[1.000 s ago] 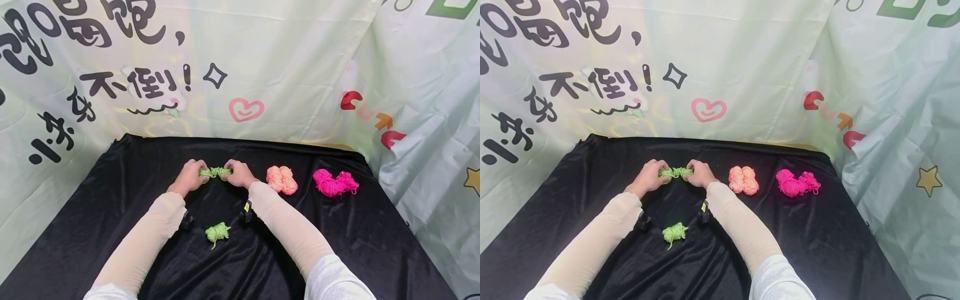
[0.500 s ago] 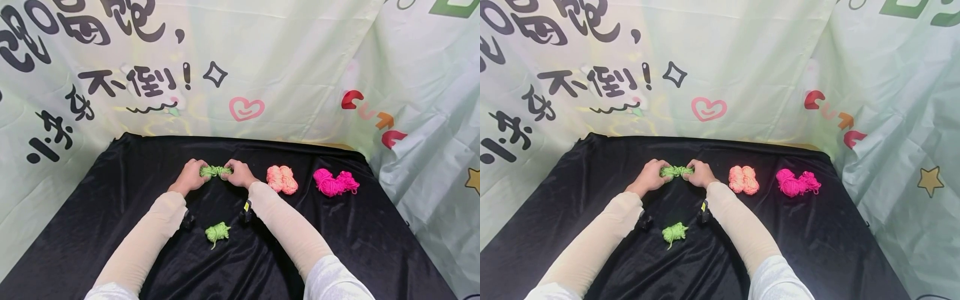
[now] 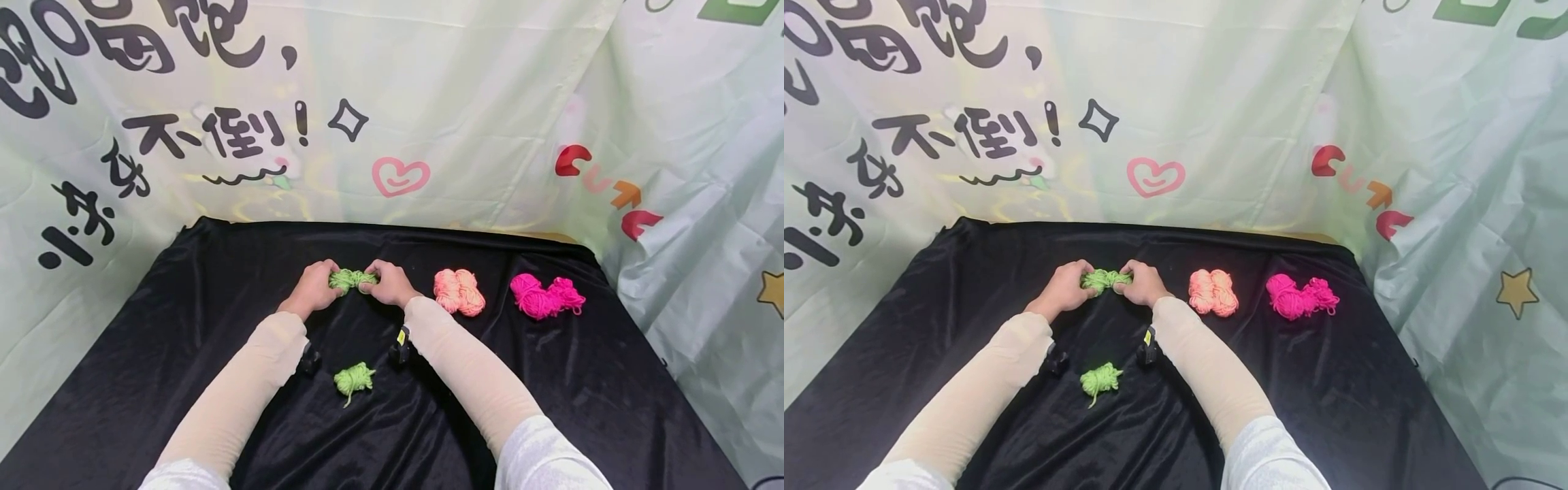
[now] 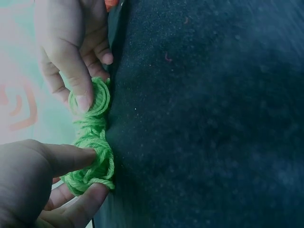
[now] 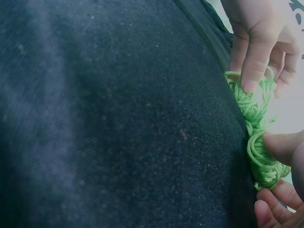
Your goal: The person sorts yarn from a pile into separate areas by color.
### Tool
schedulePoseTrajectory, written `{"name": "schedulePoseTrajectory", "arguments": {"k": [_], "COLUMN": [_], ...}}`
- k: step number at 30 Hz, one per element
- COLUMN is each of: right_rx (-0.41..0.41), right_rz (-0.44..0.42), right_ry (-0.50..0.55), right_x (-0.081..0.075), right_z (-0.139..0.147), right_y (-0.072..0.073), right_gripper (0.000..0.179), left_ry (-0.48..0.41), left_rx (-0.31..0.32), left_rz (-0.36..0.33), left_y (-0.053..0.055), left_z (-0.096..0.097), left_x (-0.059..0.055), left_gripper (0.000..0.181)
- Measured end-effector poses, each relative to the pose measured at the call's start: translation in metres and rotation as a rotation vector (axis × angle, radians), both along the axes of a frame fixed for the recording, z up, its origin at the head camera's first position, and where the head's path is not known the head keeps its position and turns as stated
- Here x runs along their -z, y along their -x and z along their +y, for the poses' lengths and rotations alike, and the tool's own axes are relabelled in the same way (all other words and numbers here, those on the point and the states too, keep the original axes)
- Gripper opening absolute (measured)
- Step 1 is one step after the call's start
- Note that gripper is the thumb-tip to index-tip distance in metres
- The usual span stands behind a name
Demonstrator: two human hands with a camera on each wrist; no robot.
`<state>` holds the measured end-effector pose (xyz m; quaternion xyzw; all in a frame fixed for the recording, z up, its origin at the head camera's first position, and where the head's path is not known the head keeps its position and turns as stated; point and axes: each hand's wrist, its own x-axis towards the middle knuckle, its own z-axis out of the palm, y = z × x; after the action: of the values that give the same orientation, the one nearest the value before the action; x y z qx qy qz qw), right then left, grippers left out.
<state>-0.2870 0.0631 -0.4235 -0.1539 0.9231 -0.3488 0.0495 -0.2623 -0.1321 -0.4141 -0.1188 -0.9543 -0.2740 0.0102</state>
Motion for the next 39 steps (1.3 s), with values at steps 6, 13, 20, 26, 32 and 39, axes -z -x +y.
{"name": "schedulePoseTrajectory", "arguments": {"k": [6, 13, 20, 26, 32, 39], "right_rx": [0.005, 0.005, 0.018, 0.016, 0.006, -0.011], "right_rz": [-0.006, 0.022, 0.013, 0.021, 0.017, 0.021], "right_ry": [0.0, 0.0, 0.019, 0.012, 0.001, 0.006], "right_x": [-0.001, -0.003, -0.003, -0.004, -0.005, -0.005], "right_z": [-0.001, -0.002, -0.003, -0.002, -0.001, 0.001], "right_y": [-0.001, -0.002, -0.003, -0.005, -0.006, -0.005], "right_gripper": [0.026, 0.027, 0.028, 0.028, 0.026, 0.028], "left_ry": [0.009, 0.018, 0.0, 0.007, 0.01, -0.007], "left_rx": [0.012, -0.004, -0.018, -0.023, -0.01, -0.004], "left_rz": [0.035, 0.037, -0.008, -0.022, -0.001, 0.041], "left_y": [0.001, 0.003, 0.001, 0.0, -0.001, -0.003], "left_z": [0.001, 0.004, 0.01, 0.013, 0.01, 0.008], "left_x": [0.001, 0.004, 0.002, 0.001, 0.002, 0.002], "left_gripper": [0.039, 0.038, 0.039, 0.04, 0.04, 0.039]}}
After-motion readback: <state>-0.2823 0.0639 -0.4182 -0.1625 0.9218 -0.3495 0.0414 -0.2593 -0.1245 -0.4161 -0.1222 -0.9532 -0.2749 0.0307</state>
